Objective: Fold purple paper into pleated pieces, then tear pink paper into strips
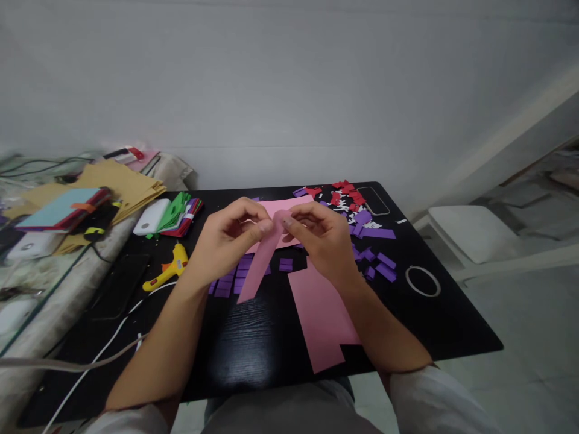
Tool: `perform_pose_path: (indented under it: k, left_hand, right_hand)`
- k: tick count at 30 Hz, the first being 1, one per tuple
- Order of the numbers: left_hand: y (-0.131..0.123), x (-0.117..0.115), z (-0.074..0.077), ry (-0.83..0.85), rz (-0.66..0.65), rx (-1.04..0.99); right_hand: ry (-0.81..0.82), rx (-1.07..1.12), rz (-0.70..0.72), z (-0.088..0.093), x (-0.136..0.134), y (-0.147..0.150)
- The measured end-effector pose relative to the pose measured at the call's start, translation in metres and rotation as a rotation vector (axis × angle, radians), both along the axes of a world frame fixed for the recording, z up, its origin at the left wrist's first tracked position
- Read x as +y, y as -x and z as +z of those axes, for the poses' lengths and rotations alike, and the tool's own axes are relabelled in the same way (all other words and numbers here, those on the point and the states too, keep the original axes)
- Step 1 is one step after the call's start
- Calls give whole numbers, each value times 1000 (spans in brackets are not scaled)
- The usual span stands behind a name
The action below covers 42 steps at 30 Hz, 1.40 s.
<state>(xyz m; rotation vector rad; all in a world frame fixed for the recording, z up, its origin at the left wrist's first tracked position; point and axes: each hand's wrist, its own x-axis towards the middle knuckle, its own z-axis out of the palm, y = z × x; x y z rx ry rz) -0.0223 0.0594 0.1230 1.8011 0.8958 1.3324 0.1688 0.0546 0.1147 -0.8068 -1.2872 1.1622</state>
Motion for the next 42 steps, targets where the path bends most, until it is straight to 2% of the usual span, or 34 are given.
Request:
perform_pose_path:
  k: [8,16,20,28,36,42]
  left_hand:
    - [-15,-5,-4,187,-80,-92]
    - [-14,-8,-9,141,15,-44]
    - [-15,-9,-8,104,51,-6]
    - [-17,-14,3,96,-27,-21]
    - [-18,-19,-1,65,66,-33]
    - [-19,-21,4,123,76,-87]
  right_hand:
    - [-33,24,-4,-2,-3,2]
    - [-21,8,50,8,-10,-4]
    - [-30,8,27,9,-11,-4]
    - [-45,-11,40,9,-10,-7]
    - [-29,18,46,9,-16,-4]
    - [-67,-8,21,10,-17,-5]
